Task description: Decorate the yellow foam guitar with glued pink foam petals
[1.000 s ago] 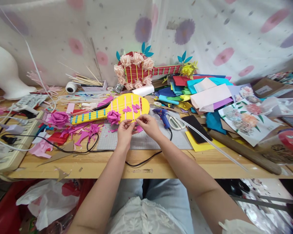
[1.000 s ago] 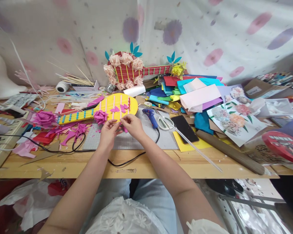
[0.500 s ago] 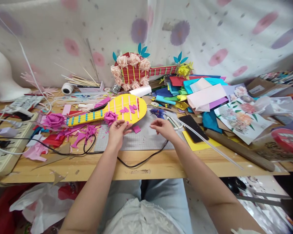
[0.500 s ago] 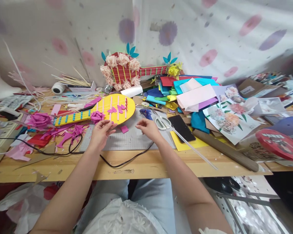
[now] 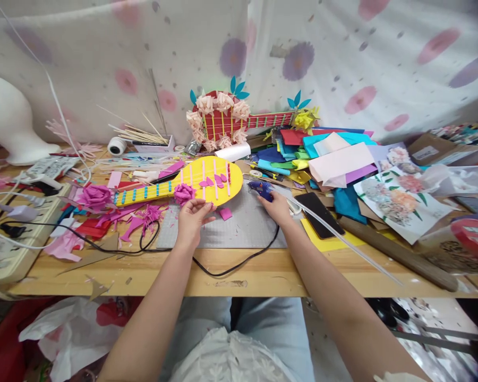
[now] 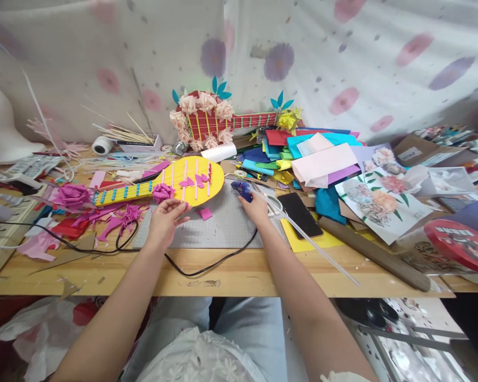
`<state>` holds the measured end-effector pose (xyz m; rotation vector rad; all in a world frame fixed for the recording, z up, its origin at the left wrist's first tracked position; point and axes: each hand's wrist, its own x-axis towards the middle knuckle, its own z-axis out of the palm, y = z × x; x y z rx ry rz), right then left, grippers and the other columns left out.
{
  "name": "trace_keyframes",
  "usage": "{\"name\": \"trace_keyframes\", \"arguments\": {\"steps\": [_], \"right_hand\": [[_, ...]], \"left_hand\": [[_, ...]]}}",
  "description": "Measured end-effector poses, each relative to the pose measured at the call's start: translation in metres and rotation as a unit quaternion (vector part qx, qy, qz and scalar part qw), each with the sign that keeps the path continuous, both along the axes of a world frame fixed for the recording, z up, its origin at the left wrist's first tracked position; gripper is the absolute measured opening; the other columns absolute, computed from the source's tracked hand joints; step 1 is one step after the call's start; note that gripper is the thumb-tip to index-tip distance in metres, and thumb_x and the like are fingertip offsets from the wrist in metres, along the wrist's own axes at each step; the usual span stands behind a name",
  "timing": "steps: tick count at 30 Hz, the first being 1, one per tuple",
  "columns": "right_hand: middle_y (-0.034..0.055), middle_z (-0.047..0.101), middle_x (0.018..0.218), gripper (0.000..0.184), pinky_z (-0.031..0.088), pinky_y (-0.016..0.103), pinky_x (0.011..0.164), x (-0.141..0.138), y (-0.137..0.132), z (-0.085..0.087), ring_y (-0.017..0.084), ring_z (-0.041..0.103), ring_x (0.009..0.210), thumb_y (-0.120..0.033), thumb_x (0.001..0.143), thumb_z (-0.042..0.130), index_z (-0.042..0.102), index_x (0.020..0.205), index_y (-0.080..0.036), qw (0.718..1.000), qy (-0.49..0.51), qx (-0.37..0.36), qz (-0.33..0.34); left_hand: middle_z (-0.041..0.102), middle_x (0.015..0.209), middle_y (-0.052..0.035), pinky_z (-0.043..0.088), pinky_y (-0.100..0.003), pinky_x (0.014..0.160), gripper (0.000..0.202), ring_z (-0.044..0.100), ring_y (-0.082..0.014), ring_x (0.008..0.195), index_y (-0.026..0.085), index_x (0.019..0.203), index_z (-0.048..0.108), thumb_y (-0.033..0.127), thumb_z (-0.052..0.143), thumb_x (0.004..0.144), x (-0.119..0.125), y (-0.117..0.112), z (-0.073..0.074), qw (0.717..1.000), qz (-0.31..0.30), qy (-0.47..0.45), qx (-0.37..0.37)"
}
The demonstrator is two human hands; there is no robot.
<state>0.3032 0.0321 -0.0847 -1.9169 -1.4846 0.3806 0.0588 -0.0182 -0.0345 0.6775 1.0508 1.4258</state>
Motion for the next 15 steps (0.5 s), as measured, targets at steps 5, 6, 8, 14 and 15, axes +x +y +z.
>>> {"name": "trace_keyframes", "arguments": {"steps": [5, 6, 8, 14, 15], "right_hand": [[0.0084, 0.061, 0.074, 0.028, 0.041, 0.033, 0.064, -0.003, 0.003, 0.018, 0.021, 0.057, 0.072, -0.045, 0.070, 0.060, 0.057, 0.074, -0.018, 0.996, 0.090, 0.022, -0.005], [0.0074, 0.062, 0.075, 0.031, 0.041, 0.031, 0.062, -0.004, 0.002, 0.026, 0.019, 0.056, 0.068, -0.046, 0.069, 0.060, 0.057, 0.080, -0.017, 0.989, 0.145, 0.024, 0.006], [0.0062, 0.063, 0.079, 0.038, 0.040, 0.028, 0.054, -0.007, -0.001, 0.044, 0.014, 0.054, 0.062, -0.049, 0.069, 0.060, 0.056, 0.089, -0.017, 0.959, 0.273, 0.026, 0.068], [0.0033, 0.061, 0.066, 0.040, 0.031, 0.022, 0.043, -0.017, -0.017, 0.089, 0.007, 0.044, 0.049, -0.054, 0.071, 0.062, 0.061, 0.080, -0.014, 0.906, 0.287, -0.094, 0.296], [0.0015, 0.057, 0.060, 0.041, 0.031, 0.022, 0.043, -0.019, -0.019, 0.092, 0.007, 0.043, 0.047, -0.054, 0.072, 0.062, 0.062, 0.077, -0.014, 0.905, 0.264, -0.111, 0.315]], "left_hand": [[0.065, 0.073, -0.0009, 0.051, -0.019, 0.051, 0.033, 0.068, -0.0152, 0.071, 0.014, 0.080, 0.055, 0.018, 0.077, 0.056, 0.003, -0.003, -0.011, 1.000, 0.003, -0.011, -0.029], [0.065, 0.073, -0.0008, 0.050, -0.018, 0.051, 0.032, 0.068, -0.0148, 0.071, 0.014, 0.080, 0.055, 0.017, 0.077, 0.057, 0.004, -0.003, -0.012, 0.999, 0.005, -0.018, -0.036], [0.066, 0.074, -0.0008, 0.050, -0.018, 0.052, 0.030, 0.068, -0.0140, 0.071, 0.014, 0.081, 0.055, 0.016, 0.076, 0.059, 0.005, -0.001, -0.015, 0.998, 0.007, -0.034, -0.047], [0.066, 0.075, -0.0005, 0.049, -0.017, 0.052, 0.023, 0.068, -0.0126, 0.071, 0.015, 0.080, 0.056, 0.010, 0.072, 0.065, 0.006, 0.002, -0.017, 0.993, -0.009, -0.082, -0.080], [0.066, 0.075, -0.0005, 0.049, -0.016, 0.052, 0.022, 0.068, -0.0126, 0.070, 0.015, 0.080, 0.056, 0.010, 0.072, 0.066, 0.006, 0.002, -0.017, 0.993, -0.010, -0.085, -0.086]]}}
